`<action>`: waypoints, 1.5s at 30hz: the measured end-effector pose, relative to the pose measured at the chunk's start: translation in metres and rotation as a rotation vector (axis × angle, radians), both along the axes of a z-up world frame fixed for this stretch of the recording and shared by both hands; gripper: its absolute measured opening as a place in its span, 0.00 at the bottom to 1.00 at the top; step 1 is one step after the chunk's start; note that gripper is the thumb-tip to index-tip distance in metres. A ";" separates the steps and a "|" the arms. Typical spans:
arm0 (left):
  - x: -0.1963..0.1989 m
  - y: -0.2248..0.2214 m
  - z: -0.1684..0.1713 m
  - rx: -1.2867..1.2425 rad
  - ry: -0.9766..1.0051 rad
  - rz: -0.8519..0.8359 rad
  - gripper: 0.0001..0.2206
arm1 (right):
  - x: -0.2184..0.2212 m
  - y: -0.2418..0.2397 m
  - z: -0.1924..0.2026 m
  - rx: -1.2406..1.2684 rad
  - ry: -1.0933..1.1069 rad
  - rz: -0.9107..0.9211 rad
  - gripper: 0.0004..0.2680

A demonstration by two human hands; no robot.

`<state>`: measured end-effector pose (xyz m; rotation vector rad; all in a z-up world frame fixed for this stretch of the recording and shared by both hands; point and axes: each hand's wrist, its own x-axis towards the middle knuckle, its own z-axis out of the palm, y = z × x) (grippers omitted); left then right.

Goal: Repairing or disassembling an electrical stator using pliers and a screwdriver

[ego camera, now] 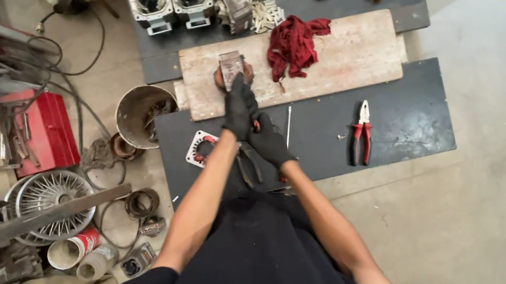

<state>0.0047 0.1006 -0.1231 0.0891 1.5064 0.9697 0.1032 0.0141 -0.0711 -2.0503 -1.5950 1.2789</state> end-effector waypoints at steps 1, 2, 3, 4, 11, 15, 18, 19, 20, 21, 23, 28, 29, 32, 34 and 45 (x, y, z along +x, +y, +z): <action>-0.008 -0.003 0.065 0.147 -0.314 -0.048 0.21 | 0.010 0.002 0.056 -0.113 0.248 -0.016 0.29; -0.017 -0.004 0.132 0.290 -0.624 -0.092 0.26 | 0.018 -0.002 0.112 -0.229 0.502 -0.032 0.35; -0.017 -0.006 0.137 0.282 -0.622 -0.093 0.26 | 0.031 -0.006 0.122 -0.235 0.505 -0.037 0.35; -0.014 -0.003 0.141 0.281 -0.681 -0.087 0.25 | 0.047 -0.006 0.132 -0.183 0.633 -0.038 0.32; 0.043 0.018 0.049 0.156 -0.772 0.014 0.20 | 0.119 -0.009 0.110 -0.185 1.015 -0.240 0.17; 0.032 -0.012 0.034 0.117 0.070 -0.545 0.26 | 0.159 0.023 0.064 -0.240 1.151 -0.411 0.20; 0.000 -0.060 -0.002 0.473 0.530 -1.030 0.25 | 0.215 0.084 0.008 -0.258 1.070 -0.470 0.17; -0.005 -0.078 0.008 0.432 0.734 -1.141 0.25 | 0.235 0.108 -0.011 -0.271 1.016 -0.532 0.15; -0.011 -0.094 0.017 0.386 0.941 -1.247 0.26 | 0.254 0.134 -0.031 -0.280 0.963 -0.591 0.14; -0.009 -0.104 0.042 0.381 0.941 -1.237 0.26 | 0.274 0.160 -0.047 -0.284 0.960 -0.582 0.14; -0.005 -0.113 0.089 -0.043 0.609 -0.966 0.24 | 0.312 0.225 -0.077 0.205 0.570 -0.425 0.20; 0.014 -0.131 0.101 -0.131 0.116 -0.099 0.15 | 0.356 0.367 -0.074 0.813 -0.100 -0.164 0.09; 0.013 -0.138 0.090 -0.206 0.052 0.000 0.18 | 0.360 0.387 -0.074 0.901 -0.210 -0.120 0.11; 0.014 -0.135 0.095 -0.247 0.104 0.008 0.21 | 0.368 0.408 -0.082 0.772 -0.709 0.026 0.08; 0.010 -0.140 0.079 -0.176 0.148 -0.004 0.17 | 0.373 0.412 -0.098 0.762 -0.725 0.005 0.10; -0.041 -0.172 0.056 -0.500 0.492 -0.401 0.31 | 0.310 0.212 -0.072 1.311 -0.766 -0.020 0.16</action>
